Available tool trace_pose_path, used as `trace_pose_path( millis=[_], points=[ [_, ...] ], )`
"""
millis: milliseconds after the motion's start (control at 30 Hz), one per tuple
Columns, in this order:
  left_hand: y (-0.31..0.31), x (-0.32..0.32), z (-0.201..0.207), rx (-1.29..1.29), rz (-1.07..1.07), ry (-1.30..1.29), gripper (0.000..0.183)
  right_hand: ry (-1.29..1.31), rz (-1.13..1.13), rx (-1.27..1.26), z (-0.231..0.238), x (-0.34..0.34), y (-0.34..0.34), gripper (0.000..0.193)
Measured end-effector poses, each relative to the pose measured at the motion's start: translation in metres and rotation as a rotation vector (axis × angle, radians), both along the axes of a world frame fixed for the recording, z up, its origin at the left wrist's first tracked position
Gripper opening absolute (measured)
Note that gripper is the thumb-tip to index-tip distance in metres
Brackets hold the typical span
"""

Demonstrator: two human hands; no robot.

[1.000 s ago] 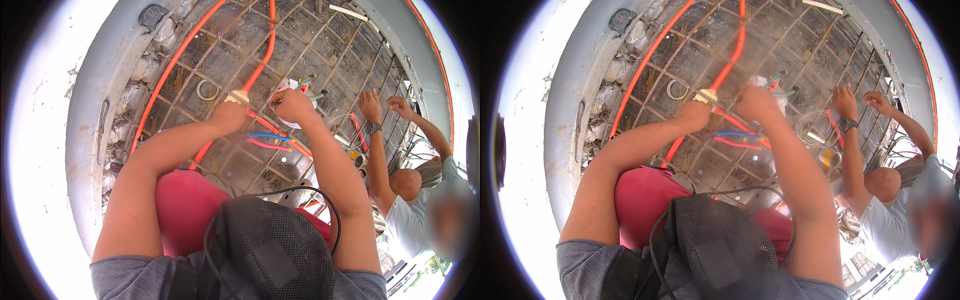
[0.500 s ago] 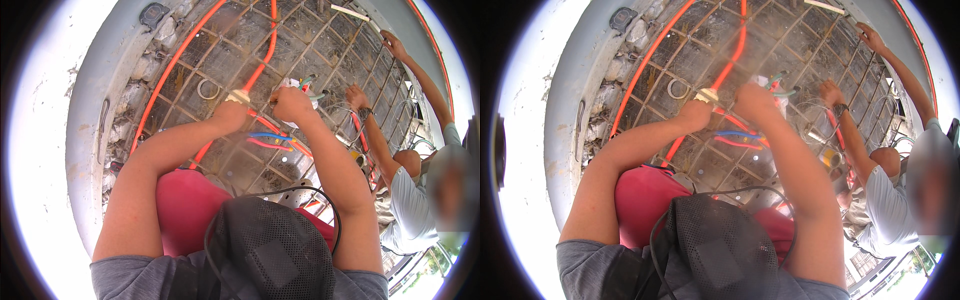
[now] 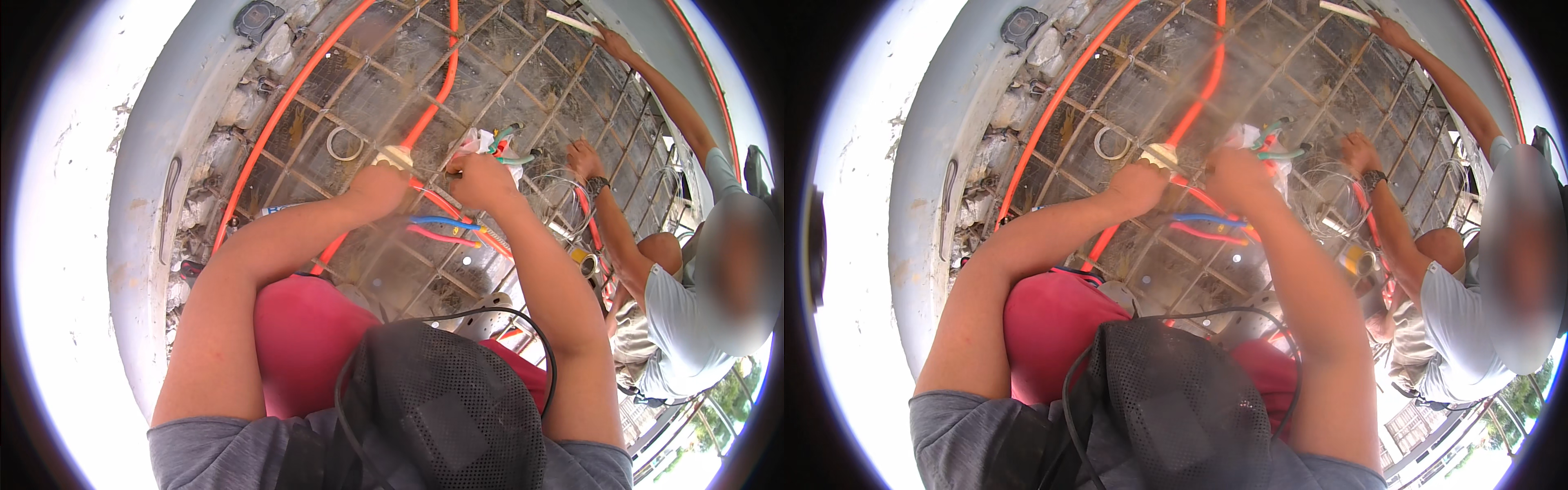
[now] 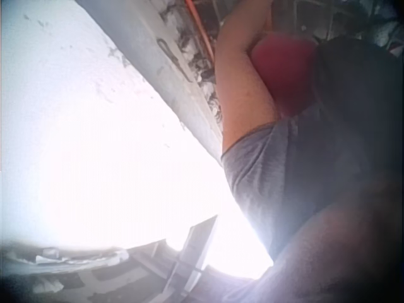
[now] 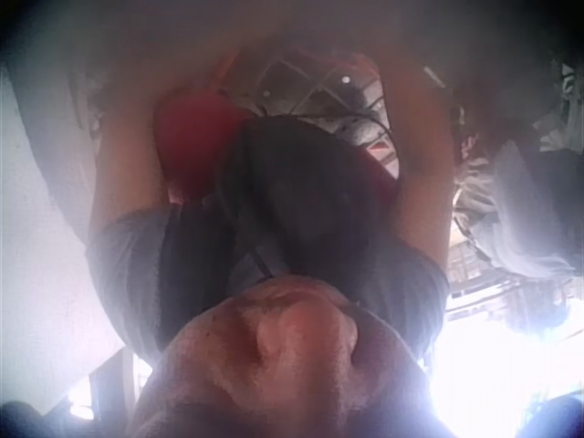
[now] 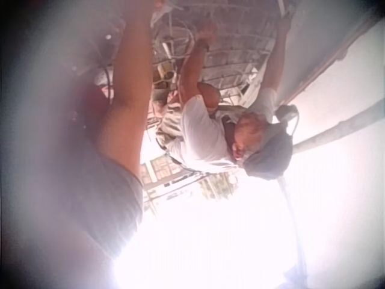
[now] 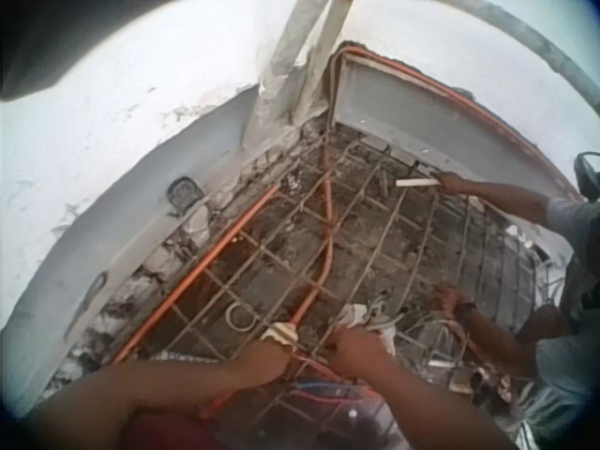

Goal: The person strips wire ends with pliers and ties wires to a metal grid on the floor. They handle red conduits and various colored wires while a coworker works nearby.

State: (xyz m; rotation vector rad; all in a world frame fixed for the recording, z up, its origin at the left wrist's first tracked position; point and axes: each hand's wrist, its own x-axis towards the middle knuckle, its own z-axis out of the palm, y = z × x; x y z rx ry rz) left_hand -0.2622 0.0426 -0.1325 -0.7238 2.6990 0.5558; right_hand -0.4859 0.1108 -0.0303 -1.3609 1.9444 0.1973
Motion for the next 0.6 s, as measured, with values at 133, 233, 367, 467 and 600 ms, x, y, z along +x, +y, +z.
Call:
trace_pose_path(
  millis=[133,233,367,467,600],
  points=[
    [0.0,-0.001,0.0,-0.064,-0.079,-0.005,0.022,0.003,0.001,-0.056,-0.013,-0.005,0.008,0.038],
    [0.002,-0.003,0.001,-0.066,-0.107,-0.026,0.022,0.012,0.043,-0.05,-0.019,-0.005,0.009,0.039],
    [0.002,-0.007,0.001,-0.055,-0.111,-0.05,0.023,0.049,0.122,-0.01,-0.014,-0.004,0.003,0.039],
    [0.0,-0.009,-0.001,-0.001,-0.049,-0.05,0.025,0.018,0.061,0.025,-0.008,-0.004,-0.001,0.038],
    [-0.003,-0.005,-0.001,0.058,0.044,-0.011,0.026,0.031,0.08,-0.049,-0.009,-0.002,0.003,0.038]
  ],
)
